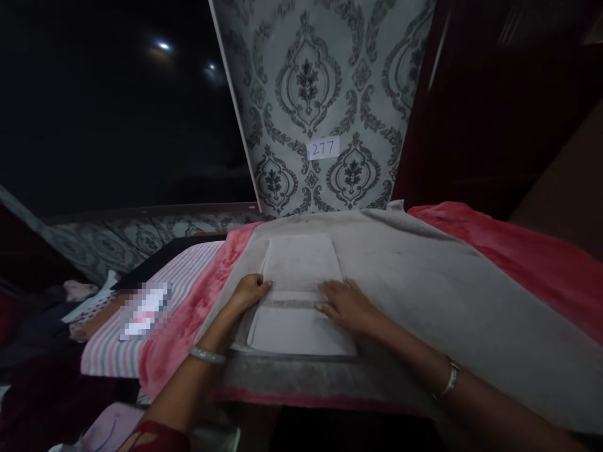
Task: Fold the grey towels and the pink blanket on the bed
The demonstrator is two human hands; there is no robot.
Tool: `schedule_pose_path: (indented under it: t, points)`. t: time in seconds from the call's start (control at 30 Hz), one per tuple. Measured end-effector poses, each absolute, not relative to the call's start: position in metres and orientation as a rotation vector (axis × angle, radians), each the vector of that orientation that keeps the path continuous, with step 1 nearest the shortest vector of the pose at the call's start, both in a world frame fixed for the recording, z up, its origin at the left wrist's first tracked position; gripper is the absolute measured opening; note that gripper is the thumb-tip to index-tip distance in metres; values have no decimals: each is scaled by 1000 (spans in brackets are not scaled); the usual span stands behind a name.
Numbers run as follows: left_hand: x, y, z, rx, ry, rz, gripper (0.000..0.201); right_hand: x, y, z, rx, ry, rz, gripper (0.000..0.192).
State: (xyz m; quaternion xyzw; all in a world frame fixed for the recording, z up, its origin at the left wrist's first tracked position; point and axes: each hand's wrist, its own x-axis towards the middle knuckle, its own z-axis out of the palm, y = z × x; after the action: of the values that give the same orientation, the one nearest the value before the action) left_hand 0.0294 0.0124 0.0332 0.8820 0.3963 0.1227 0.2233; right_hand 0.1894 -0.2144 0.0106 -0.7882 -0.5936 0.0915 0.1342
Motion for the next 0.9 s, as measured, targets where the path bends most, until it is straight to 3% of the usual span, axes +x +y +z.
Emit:
schedule_pose_path:
  t: [0.23, 0.6, 0.73, 0.9]
  points:
    - [72, 39, 47, 2464, 1319, 330, 19, 226, -116, 34, -2421, -1467, 44, 68]
    - [94, 29, 26, 2595, 1487, 295, 34, 266, -93, -20, -2584, -1324, 97, 73]
    - [109, 35, 46, 2696, 1389, 351, 40, 266, -81, 0, -2580, -1339, 79, 67]
    - [144, 40, 45, 2926, 911, 290, 55, 271, -64, 10, -2432, -1485, -58, 59]
